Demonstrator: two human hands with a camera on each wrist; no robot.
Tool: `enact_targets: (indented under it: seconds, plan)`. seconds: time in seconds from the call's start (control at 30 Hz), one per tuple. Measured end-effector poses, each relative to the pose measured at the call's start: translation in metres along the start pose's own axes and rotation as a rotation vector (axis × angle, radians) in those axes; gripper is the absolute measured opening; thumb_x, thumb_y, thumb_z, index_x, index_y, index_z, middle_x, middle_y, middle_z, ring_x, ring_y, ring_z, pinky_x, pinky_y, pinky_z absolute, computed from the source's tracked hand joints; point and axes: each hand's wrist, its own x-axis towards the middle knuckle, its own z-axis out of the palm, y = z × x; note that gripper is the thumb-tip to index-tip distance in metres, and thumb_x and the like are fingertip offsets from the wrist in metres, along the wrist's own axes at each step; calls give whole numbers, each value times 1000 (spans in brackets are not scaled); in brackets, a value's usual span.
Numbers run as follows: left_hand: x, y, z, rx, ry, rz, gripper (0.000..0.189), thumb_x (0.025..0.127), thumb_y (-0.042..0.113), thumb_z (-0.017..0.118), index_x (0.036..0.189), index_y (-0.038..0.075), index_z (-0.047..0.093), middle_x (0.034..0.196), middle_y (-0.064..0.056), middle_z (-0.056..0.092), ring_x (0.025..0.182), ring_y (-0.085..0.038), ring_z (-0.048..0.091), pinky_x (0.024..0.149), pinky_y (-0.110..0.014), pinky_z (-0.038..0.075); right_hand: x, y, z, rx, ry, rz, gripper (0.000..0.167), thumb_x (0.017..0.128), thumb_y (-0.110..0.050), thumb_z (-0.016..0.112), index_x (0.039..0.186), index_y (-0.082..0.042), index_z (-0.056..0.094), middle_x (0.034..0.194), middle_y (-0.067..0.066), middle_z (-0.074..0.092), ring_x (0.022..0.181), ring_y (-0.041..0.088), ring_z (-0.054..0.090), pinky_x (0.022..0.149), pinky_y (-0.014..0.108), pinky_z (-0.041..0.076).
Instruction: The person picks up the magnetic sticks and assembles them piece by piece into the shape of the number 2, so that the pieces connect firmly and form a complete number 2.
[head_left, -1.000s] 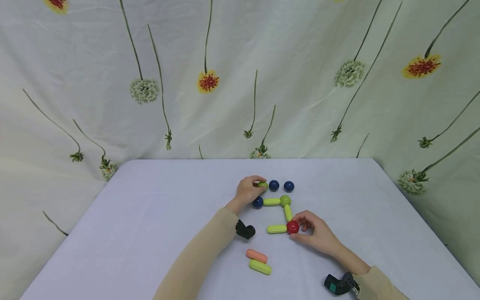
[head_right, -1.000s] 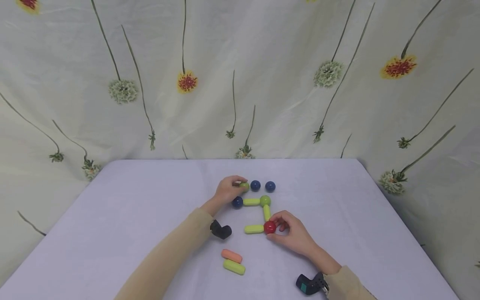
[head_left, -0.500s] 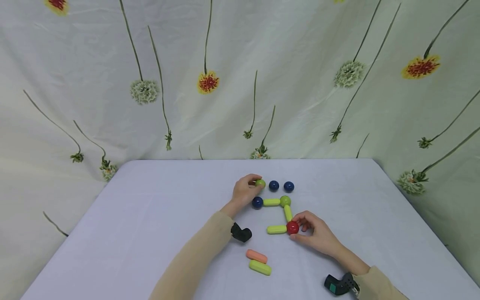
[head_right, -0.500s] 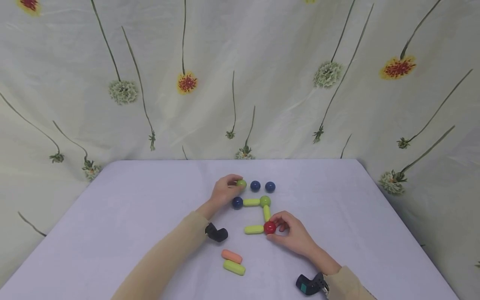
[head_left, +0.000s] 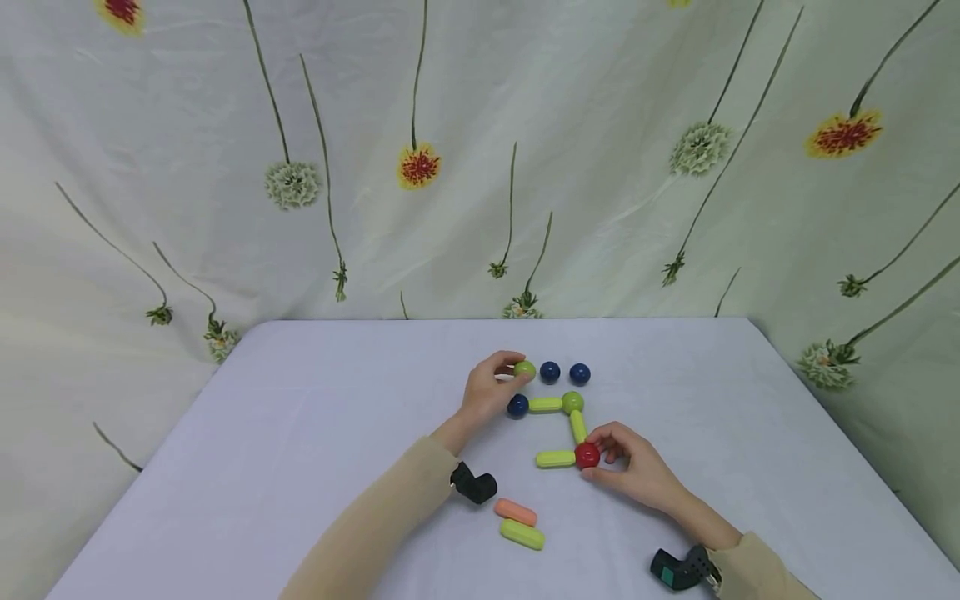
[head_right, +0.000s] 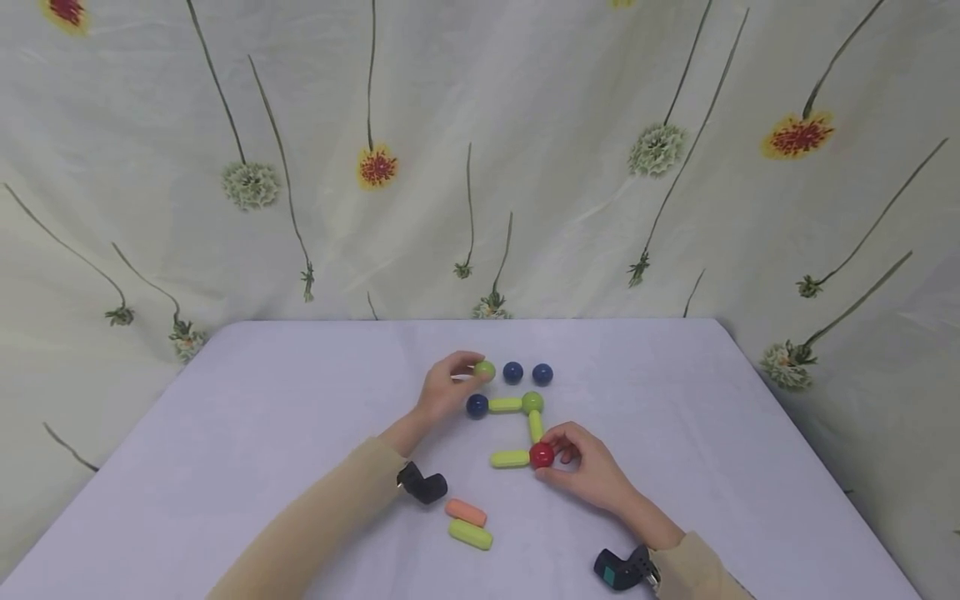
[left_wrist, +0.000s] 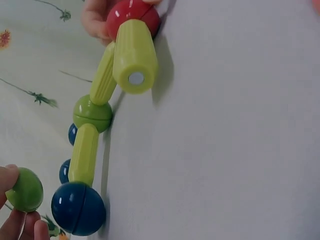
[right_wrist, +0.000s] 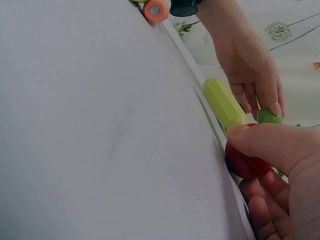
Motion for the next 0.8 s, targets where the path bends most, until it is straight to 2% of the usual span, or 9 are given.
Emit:
enact_targets:
  seconds: [0.17, 0.4, 0.63, 0.8]
  plan:
    - [-13, 9, 2, -38, -2, 45, 33, 87, 21, 68, 116, 7, 61, 110, -4, 62, 100, -19, 57, 82, -29, 49, 0, 0, 0, 2, -2, 5, 38, 71, -18, 83, 102, -15, 60, 90, -6, 59, 75, 11, 52, 68, 24, 46]
    - [-34, 20, 2, -85, -75, 62, 33, 88, 17, 66, 118, 4, 60, 115, -8, 61, 102, -23, 57, 81, -31, 48, 0, -1, -1, -1, -5, 15, 38, 72, -19, 82, 102, -15, 60, 90, -6, 58, 75, 11, 52, 67, 24, 45]
    - [-54, 18, 3, -126, -191, 64, 32, 91, 16, 63, 121, 4, 59, 118, -8, 58, 105, -24, 53, 82, -30, 46, 0, -3, -2, -2, -6, 14, 38, 72, -18, 82, 102, -15, 60, 89, -6, 58, 75, 11, 52, 67, 24, 45]
    - [-67, 16, 4, -162, -214, 50, 33, 91, 15, 63, 122, 4, 59, 118, -8, 57, 106, -24, 52, 83, -28, 48, 0, -3, -1, 4, -4, 5, 38, 71, -16, 82, 102, -15, 60, 90, -6, 58, 75, 11, 52, 67, 24, 46]
